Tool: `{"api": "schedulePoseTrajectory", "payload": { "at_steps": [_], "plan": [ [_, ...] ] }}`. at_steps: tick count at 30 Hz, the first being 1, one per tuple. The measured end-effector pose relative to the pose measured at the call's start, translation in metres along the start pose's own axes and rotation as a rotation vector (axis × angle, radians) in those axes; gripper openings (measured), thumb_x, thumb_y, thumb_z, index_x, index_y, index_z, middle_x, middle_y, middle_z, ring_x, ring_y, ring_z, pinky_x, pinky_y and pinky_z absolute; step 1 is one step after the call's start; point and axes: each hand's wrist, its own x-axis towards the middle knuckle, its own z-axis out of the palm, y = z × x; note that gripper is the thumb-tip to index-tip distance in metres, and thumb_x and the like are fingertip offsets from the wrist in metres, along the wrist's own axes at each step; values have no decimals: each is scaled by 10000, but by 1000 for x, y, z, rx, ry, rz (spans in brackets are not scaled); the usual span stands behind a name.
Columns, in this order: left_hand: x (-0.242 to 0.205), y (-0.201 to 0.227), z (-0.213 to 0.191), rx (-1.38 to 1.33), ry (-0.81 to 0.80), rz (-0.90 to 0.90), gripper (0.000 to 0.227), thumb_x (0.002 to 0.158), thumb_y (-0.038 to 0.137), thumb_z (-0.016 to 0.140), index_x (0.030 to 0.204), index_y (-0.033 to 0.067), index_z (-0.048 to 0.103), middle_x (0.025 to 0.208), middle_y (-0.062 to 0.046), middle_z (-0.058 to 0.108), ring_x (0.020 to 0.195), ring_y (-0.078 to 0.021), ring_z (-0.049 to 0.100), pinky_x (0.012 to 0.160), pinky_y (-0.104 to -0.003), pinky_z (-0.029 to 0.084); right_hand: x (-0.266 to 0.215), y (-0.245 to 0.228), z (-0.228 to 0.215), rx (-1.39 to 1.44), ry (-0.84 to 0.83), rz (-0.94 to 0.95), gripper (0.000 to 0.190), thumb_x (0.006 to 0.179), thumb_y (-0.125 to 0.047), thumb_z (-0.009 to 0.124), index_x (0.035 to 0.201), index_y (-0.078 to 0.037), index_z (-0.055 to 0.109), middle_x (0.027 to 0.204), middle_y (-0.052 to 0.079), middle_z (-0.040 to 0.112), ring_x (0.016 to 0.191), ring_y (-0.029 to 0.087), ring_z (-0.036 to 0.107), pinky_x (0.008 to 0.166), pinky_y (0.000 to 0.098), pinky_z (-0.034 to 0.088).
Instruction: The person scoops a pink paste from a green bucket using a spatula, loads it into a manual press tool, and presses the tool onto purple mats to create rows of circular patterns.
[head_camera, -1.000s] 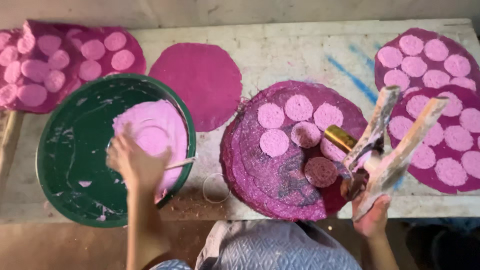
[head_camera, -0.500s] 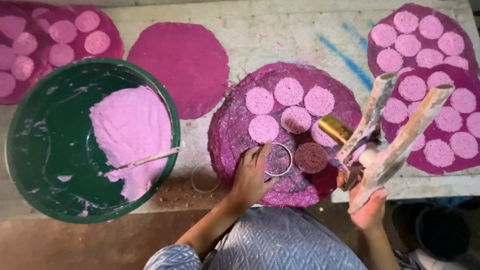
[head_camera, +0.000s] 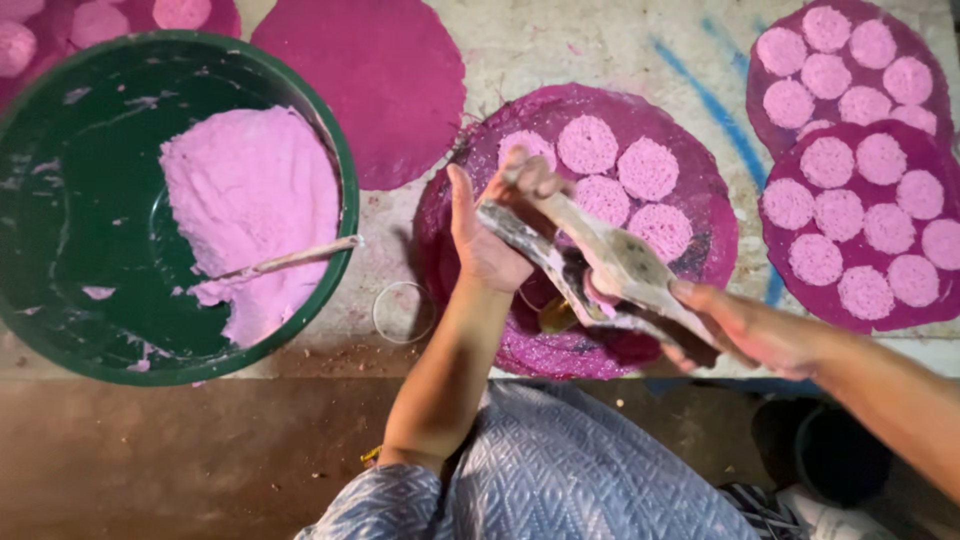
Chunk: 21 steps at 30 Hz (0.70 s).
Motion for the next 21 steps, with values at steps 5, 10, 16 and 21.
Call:
{"api": "schedulePoseTrajectory", "payload": {
  "at_steps": [5,10,16,21],
  "plan": [
    [-15,13,-19,4,227,151,440,1072,567,441,958,148,512,849,9,503,856,-159,542,977,-405,487,2,-42,17,-472,239,-25,767,977,-678,288,921,-13,665,684,74,611,644,196,572,636,377,494],
    [-27,38,-33,63,156,199,413,1079,539,452,926,159,501,820,35,483,794,-133,518,927,-405,516,8,-60,47,-476,300,-144,699,923,-664,365,1166,-101,699,665,56,591,611,198,562,600,397,493],
    [-43,27,-47,-2,256,230,357,1043,490,469,882,171,481,770,51,460,750,-123,510,886,-395,516,4,-67,49,-586,269,-72,734,936,-663,329,1119,-71,722,640,79,597,602,216,595,615,401,512],
    [-34,5,-64,-31,366,243,308,989,431,468,808,182,477,713,48,470,700,-126,505,821,-382,523,-5,-68,37,-693,380,-2,690,941,-685,359,1137,-141,734,713,144,689,687,307,676,686,457,534]
  ]
}}
